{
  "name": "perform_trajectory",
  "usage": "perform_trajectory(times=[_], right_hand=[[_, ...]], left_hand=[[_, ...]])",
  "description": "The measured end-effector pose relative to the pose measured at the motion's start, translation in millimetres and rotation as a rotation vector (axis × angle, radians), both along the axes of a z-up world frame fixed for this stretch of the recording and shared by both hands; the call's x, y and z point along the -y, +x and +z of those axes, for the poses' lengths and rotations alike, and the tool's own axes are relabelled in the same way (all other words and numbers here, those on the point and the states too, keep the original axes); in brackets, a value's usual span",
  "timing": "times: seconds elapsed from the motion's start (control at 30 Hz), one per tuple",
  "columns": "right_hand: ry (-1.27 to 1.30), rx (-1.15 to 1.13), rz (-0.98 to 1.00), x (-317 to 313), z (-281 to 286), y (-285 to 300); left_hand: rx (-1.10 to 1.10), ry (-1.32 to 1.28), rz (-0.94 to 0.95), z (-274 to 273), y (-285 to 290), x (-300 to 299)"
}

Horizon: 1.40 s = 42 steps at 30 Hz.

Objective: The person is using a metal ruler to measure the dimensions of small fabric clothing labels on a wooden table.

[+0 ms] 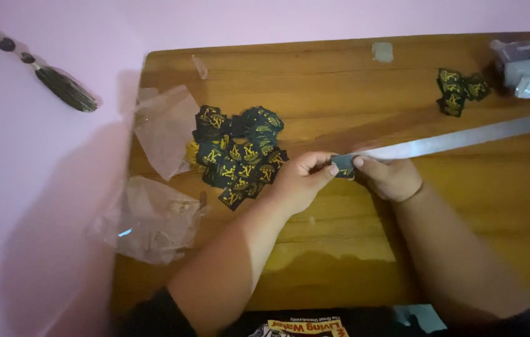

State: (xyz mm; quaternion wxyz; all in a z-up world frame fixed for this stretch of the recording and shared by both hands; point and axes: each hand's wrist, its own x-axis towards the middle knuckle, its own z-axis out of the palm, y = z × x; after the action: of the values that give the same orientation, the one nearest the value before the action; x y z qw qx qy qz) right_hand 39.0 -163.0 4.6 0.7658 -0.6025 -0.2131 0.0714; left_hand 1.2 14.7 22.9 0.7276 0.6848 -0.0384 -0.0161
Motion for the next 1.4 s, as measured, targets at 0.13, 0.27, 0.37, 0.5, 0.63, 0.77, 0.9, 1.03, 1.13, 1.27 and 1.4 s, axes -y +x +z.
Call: perform_trajectory(times=[0.13,0.27,0.37,0.5,0.63,0.77,0.9,1.03,1.13,1.27,1.4], right_hand=[[0.105,-0.051,0.021,0.4,-2.4,5.1],[0.123,-0.099,0.041,0.7,-5.0,10.9],[0.112,-0.169,0.024,1.0,-5.8,12.0],[0.088,-0.296,-0.018,-3.2,6.6,10.1],[0.034,-0.349,-0.077,-15.3,6.7,11.9],[0.050,-0.250,-0.134,-17.0,-2.1,7.4],[0.058,-0.185,-0.120,-11.8,-6.2,6.6],[0.123,-0.148,-0.064,-8.2,-15.6,14.4],[0.089,-0.207,-0.146,-8.6,-20.0,18.7],[0.007,-0.218,-0.187,-10.7,-11.1,15.0],[0.038,-0.301,-0.230,-20.2,4.0,7.9]], left_hand=[[0.016,-0.049,-0.030,2.5,-0.2,-0.2],[-0.004,0.003,-0.030,8.7,-1.9,-0.8],[-0.038,-0.018,-0.014,9.9,-1.4,-4.5],[-0.061,-0.078,0.019,-1.6,1.5,-5.4],[-0.081,-0.180,0.068,9.3,0.0,-5.4],[-0.121,-0.149,0.090,21.0,-3.7,-8.2],[-0.140,-0.128,0.087,24.0,-5.5,-9.6],[-0.085,-0.157,0.126,12.4,1.1,-5.0],[-0.079,-0.178,0.122,8.5,2.2,-4.1],[-0.093,-0.191,0.121,6.6,0.4,-3.2],[-0.076,-0.177,0.109,8.4,0.2,-3.8]])
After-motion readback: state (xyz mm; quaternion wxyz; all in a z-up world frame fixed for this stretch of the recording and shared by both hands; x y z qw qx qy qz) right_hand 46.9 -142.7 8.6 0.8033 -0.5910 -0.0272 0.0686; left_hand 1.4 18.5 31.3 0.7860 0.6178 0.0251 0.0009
